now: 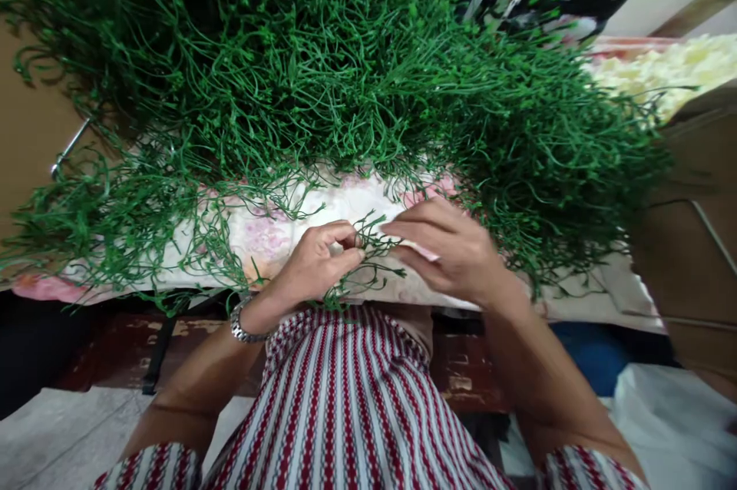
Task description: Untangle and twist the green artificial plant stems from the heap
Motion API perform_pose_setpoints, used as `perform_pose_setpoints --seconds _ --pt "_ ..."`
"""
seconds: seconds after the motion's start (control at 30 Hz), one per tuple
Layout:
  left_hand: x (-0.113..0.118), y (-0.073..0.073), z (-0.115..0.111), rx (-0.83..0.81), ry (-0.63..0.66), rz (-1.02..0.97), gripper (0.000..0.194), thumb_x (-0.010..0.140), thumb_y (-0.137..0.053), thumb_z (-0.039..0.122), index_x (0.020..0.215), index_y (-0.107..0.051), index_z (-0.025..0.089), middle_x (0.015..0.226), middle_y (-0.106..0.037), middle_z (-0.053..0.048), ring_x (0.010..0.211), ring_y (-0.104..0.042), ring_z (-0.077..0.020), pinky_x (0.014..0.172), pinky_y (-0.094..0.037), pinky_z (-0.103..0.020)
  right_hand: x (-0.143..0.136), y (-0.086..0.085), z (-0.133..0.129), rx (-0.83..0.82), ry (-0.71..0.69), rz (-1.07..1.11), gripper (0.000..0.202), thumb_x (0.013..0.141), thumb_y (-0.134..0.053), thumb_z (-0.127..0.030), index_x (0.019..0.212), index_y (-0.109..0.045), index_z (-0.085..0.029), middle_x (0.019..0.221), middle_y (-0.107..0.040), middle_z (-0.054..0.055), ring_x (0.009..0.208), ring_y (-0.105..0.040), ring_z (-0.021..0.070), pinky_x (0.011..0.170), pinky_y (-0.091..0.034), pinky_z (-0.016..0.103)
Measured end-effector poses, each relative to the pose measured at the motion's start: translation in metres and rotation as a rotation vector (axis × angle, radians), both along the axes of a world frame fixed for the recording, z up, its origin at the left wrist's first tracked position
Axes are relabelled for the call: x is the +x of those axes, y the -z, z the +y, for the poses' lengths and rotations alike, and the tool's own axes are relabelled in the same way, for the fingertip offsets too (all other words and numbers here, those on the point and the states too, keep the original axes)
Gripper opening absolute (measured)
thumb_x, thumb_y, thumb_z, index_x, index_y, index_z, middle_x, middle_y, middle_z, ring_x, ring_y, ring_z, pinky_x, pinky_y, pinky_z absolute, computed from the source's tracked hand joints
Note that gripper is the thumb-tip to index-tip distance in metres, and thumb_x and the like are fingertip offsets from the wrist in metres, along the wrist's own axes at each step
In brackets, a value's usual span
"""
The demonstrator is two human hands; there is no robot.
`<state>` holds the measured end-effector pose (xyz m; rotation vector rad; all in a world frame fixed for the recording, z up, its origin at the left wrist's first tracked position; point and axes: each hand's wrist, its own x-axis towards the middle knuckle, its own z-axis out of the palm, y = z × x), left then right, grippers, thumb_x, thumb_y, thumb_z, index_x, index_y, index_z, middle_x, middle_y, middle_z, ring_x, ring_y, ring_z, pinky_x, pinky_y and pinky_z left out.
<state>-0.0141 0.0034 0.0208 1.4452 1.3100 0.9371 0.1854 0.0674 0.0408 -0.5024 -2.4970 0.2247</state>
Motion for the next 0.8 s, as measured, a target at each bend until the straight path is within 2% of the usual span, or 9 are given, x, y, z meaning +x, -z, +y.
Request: perform_pose_setpoints --seconds 0.07,0.23,0.37,0.47,0.63,0.8 --pt "0.0 -0.002 0.0 0.015 0.055 -0.021 0.009 0.072 -0.053 0.015 0.063 -0.055 0.014 0.07 -0.049 0.001 0.073 -0.047 -0.0114 0.069 -0.036 -0.023 -0.015 0.01 -0.004 -0.076 -0.104 -0.015 0.026 0.081 -0.057 -0.022 0.106 -0.059 -0.015 0.095 -0.059 0.009 0.089 -0.055 0.0169 0.077 -0.048 0.032" --pt "-0.003 0.002 0.001 -0.032 0.043 -0.102 0.008 0.069 -0.057 0.014 0.061 -0.057 0.013 0.071 -0.048 0.001 0.074 -0.047 -0.0109 0.069 -0.035 -0.023 -0.02 0.026 -0.001 -0.126 -0.124 0.099 0.027 0.083 -0.052 -0.019 0.11 -0.056 -0.017 0.093 -0.056 0.008 0.086 -0.053 0.015 0.073 -0.047 0.03" --pt "-0.004 0.005 0.003 -0.061 0.1 -0.07 0.013 0.069 -0.057 0.011 0.056 -0.053 0.013 0.07 -0.047 0.002 0.07 -0.046 -0.0093 0.067 -0.035 -0.023 -0.017 0.028 -0.001 -0.057 -0.117 0.062 0.017 0.082 -0.053 -0.019 0.098 -0.059 -0.018 0.09 -0.058 0.006 0.081 -0.052 0.0152 0.072 -0.044 0.031" --pt "-0.003 0.004 0.003 0.01 0.059 0.0 0.013 0.069 -0.055 0.009 0.057 -0.053 0.013 0.074 -0.047 0.001 0.072 -0.047 -0.0103 0.068 -0.036 -0.024 -0.015 0.025 -0.002 -0.053 -0.084 0.043 0.009 0.081 -0.057 -0.024 0.085 -0.059 -0.017 0.087 -0.059 0.007 0.079 -0.052 0.0156 0.071 -0.044 0.031" --pt "-0.003 0.004 -0.001 0.213 0.019 0.036 0.014 0.066 -0.05 0.003 0.058 -0.049 0.015 0.075 -0.048 0.0 0.073 -0.046 -0.0107 0.067 -0.036 -0.024 -0.014 0.026 -0.007 -0.284 -0.117 0.138 0.006 0.081 -0.056 -0.022 0.08 -0.056 -0.016 0.079 -0.058 0.005 0.078 -0.055 0.0146 0.071 -0.045 0.029" --pt "-0.001 0.006 -0.001 0.201 0.038 -0.028 0.015 0.065 -0.048 0.001 0.061 -0.046 0.015 0.072 -0.051 0.0 0.07 -0.048 -0.0106 0.066 -0.036 -0.024 -0.016 0.033 -0.012 -0.476 -0.099 0.225 0.007 0.08 -0.057 -0.02 0.082 -0.054 -0.015 0.073 -0.056 0.003 0.068 -0.053 0.011 0.062 -0.043 0.025"
